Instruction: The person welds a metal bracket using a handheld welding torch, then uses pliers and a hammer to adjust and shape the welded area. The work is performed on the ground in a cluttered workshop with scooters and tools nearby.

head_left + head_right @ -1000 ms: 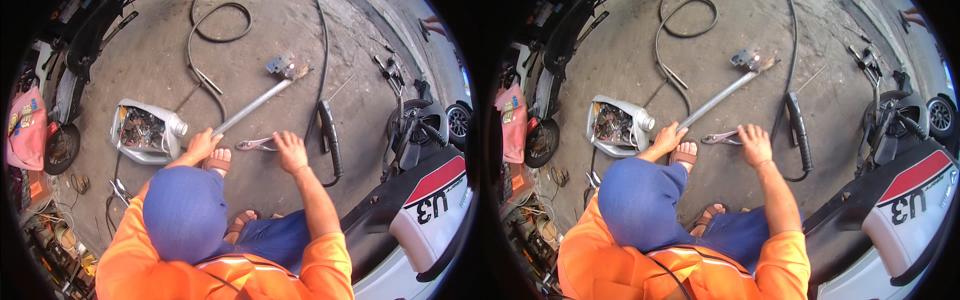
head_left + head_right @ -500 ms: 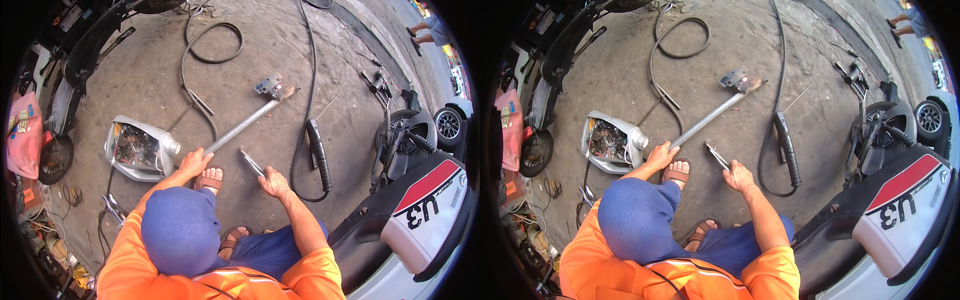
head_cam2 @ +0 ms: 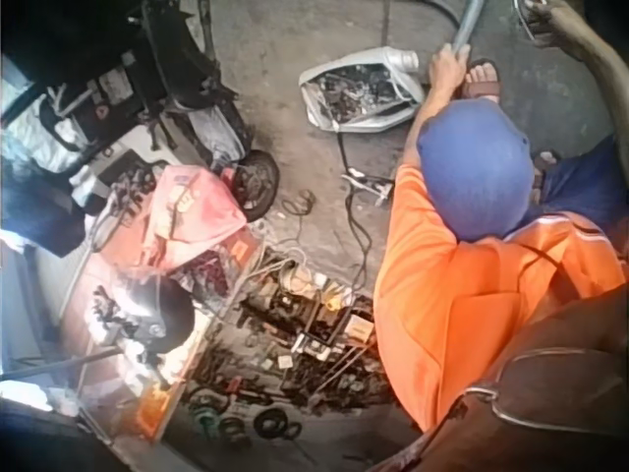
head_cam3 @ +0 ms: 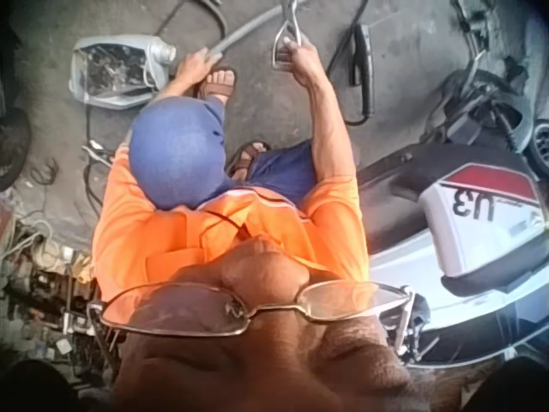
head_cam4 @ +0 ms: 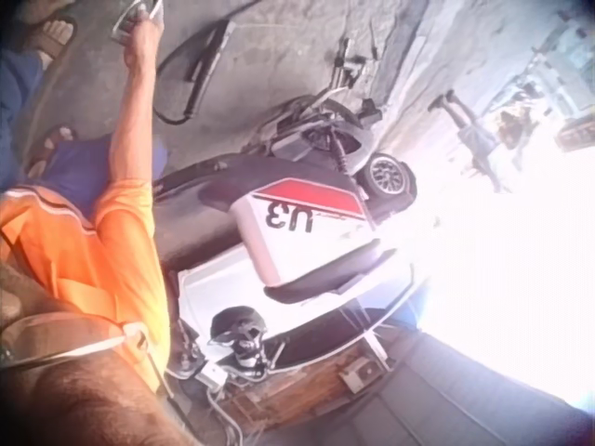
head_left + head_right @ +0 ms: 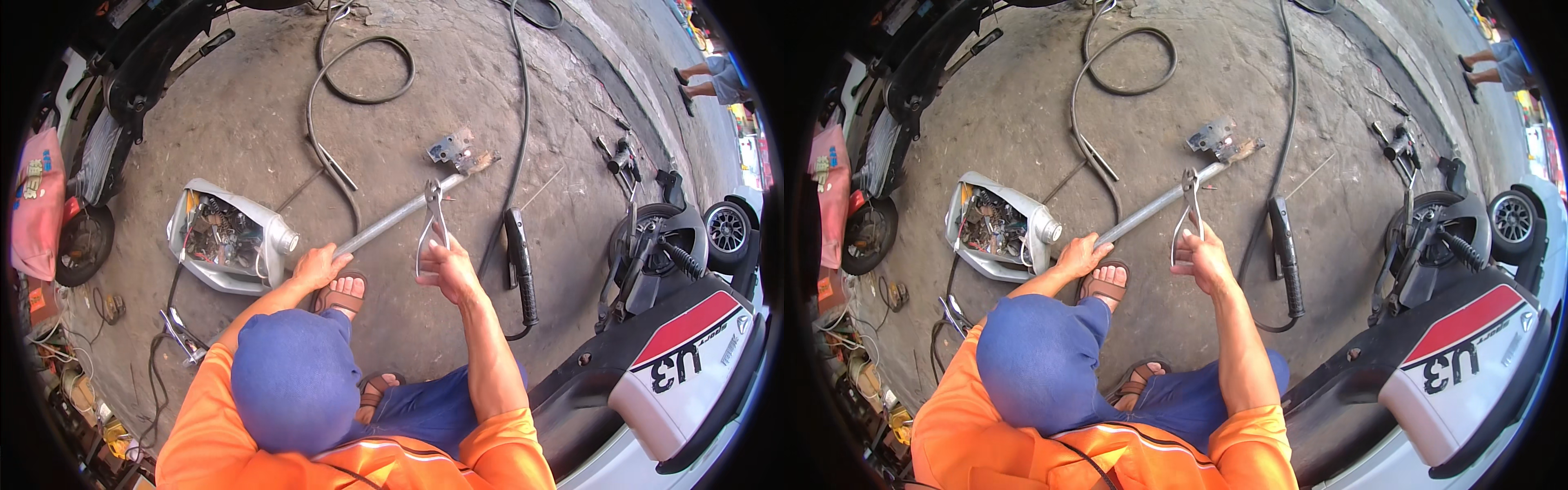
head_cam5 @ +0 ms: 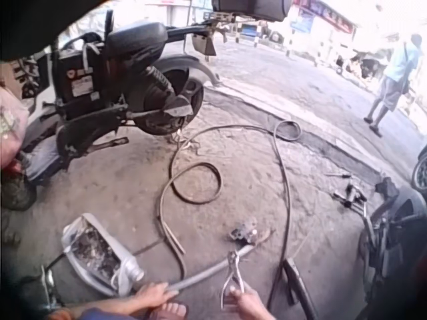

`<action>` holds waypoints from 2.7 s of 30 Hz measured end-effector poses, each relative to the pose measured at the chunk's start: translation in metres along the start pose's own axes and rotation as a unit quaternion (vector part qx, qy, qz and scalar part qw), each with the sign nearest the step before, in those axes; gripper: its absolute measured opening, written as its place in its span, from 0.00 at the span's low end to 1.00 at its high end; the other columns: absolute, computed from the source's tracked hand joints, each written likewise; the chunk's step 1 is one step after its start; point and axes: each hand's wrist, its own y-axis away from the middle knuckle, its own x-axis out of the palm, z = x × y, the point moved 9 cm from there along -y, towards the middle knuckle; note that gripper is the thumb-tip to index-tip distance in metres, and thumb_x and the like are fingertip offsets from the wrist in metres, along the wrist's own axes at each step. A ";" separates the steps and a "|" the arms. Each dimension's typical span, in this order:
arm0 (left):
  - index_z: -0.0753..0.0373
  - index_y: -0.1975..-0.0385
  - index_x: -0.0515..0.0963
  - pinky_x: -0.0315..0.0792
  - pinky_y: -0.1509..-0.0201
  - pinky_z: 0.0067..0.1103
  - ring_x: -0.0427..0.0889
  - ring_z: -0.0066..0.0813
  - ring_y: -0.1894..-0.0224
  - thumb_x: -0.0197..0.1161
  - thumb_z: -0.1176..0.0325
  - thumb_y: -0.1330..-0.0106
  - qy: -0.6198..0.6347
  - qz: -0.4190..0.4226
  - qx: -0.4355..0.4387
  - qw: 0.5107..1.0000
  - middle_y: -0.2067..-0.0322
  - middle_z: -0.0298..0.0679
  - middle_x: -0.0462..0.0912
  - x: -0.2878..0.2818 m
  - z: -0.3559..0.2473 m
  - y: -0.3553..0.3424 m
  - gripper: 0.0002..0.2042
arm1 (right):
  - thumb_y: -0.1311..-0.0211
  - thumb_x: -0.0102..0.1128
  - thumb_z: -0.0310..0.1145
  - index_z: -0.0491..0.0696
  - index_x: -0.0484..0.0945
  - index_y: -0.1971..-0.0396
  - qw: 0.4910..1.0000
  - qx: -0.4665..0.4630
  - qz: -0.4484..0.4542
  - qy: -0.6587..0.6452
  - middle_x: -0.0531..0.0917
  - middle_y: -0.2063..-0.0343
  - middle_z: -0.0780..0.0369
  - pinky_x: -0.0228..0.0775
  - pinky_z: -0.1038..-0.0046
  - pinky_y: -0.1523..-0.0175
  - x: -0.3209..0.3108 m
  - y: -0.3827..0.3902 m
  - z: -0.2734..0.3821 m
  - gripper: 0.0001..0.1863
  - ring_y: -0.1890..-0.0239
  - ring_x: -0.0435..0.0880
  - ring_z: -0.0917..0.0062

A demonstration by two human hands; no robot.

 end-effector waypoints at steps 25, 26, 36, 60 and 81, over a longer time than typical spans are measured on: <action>0.64 0.65 0.73 0.74 0.59 0.47 0.81 0.62 0.62 0.55 0.40 0.36 -0.016 0.009 -0.003 1.000 0.69 0.59 0.81 0.008 0.000 -0.003 0.27 | 0.34 0.54 0.38 0.39 0.71 0.53 0.954 -0.041 -0.291 -0.054 0.80 0.65 0.57 0.71 0.68 0.68 -0.002 -0.092 0.010 0.18 0.72 0.79 0.74; 0.64 0.65 0.73 0.74 0.59 0.47 0.81 0.62 0.63 0.55 0.40 0.36 -0.019 0.009 -0.002 1.000 0.69 0.59 0.82 0.008 -0.001 -0.003 0.27 | 0.34 0.54 0.39 0.39 0.72 0.58 0.956 -0.039 -0.277 -0.090 0.80 0.69 0.57 0.71 0.69 0.71 -0.002 -0.094 0.006 0.17 0.74 0.78 0.75; 0.65 0.67 0.73 0.74 0.64 0.47 0.80 0.63 0.66 0.57 0.42 0.37 -0.019 -0.021 0.008 1.000 0.73 0.60 0.80 0.002 -0.003 -0.001 0.26 | 0.29 0.45 0.44 0.43 0.71 0.66 0.966 0.012 -0.246 -0.075 0.74 0.80 0.63 0.59 0.76 0.80 0.007 -0.070 0.014 0.18 0.83 0.69 0.80; 0.62 0.68 0.70 0.71 0.69 0.43 0.79 0.55 0.70 0.62 0.55 0.37 -0.099 -0.196 0.161 0.962 0.72 0.49 0.78 -0.022 -0.027 -0.004 0.16 | 0.32 0.51 0.41 0.38 0.77 0.68 0.917 -0.114 -0.306 0.229 0.79 0.81 0.57 0.69 0.66 0.71 -0.110 -0.032 0.019 0.18 0.78 0.79 0.72; 0.63 0.54 0.71 0.72 0.54 0.40 0.79 0.53 0.56 0.61 0.63 0.37 -0.039 0.051 -0.031 0.997 0.63 0.51 0.80 -0.131 -0.108 0.076 0.15 | 0.35 0.51 0.45 0.38 0.77 0.70 0.955 0.060 -0.246 0.154 0.80 0.73 0.49 0.66 0.60 0.62 -0.057 0.091 0.003 0.22 0.66 0.78 0.58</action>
